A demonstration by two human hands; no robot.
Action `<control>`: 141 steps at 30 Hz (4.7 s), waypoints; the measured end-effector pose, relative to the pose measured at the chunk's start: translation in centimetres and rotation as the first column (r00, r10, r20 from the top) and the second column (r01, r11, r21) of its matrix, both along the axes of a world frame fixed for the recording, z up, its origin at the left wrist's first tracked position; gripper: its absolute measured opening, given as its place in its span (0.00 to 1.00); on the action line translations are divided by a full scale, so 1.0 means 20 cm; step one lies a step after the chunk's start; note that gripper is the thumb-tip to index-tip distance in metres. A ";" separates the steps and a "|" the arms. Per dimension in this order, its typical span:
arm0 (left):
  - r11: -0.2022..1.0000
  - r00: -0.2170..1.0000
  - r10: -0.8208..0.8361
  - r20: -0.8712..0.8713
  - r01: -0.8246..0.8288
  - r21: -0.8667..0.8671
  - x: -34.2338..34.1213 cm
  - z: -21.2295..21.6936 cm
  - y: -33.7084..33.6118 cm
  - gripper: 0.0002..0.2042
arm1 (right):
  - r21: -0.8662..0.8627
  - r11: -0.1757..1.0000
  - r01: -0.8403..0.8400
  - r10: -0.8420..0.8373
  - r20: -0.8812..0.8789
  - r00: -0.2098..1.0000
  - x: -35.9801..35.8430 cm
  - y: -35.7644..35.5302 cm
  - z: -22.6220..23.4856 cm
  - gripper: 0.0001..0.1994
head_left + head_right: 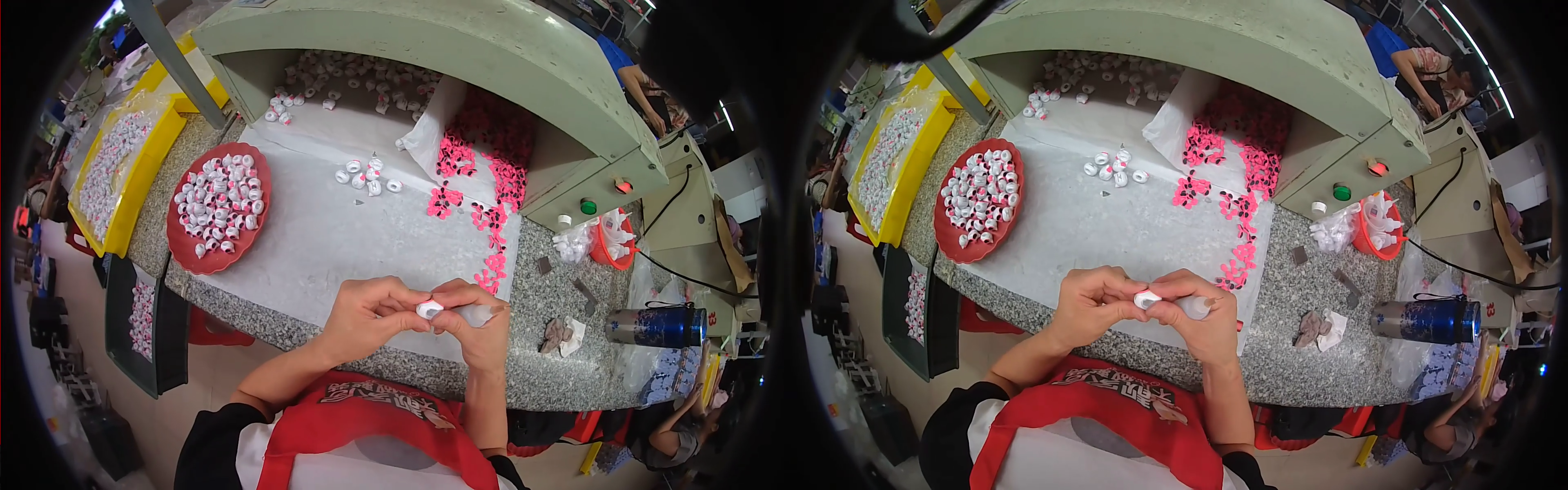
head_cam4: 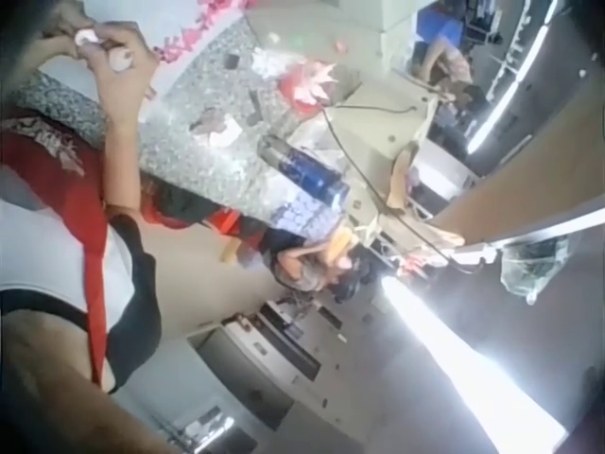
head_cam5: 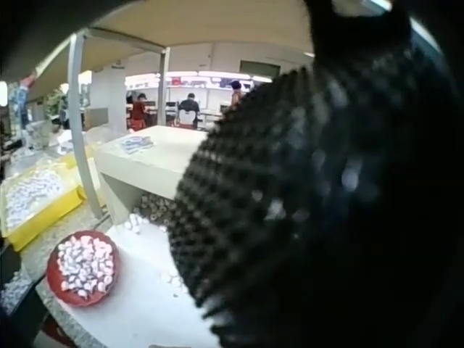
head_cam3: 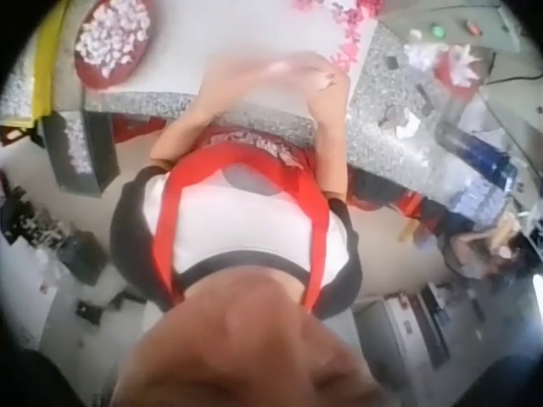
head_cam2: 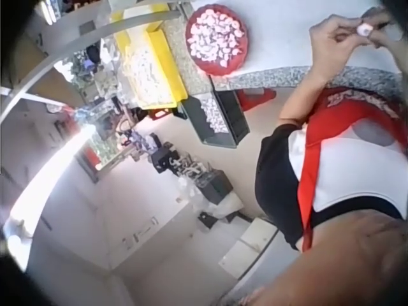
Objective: The person is manually assembling small pink floral-shaped plastic parts into white plastic caps at a workbench.
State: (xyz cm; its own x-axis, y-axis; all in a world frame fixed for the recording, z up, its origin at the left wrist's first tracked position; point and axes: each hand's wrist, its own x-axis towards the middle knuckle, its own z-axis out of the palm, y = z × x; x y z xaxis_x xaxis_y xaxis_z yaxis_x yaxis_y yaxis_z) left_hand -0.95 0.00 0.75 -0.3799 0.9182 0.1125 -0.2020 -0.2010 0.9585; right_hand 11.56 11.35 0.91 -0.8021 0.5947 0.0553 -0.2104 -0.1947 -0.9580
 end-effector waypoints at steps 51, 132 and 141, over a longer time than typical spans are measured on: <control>0.961 0.957 0.271 0.101 -0.276 0.034 -0.05 0.05 0.05 0.17 | 0.661 0.623 0.418 -0.490 -0.088 0.868 0.09 -0.17 0.14 0.11; 0.983 0.952 0.157 0.264 -0.125 -0.133 -0.04 -0.04 0.05 0.15 | 0.737 0.625 -0.257 -0.563 0.654 0.506 0.12 0.40 -0.27 0.13; 0.981 0.954 0.155 0.255 -0.119 -0.150 -0.05 -0.03 0.04 0.15 | -0.266 0.939 0.218 -0.127 0.322 0.938 0.04 0.22 -0.18 0.07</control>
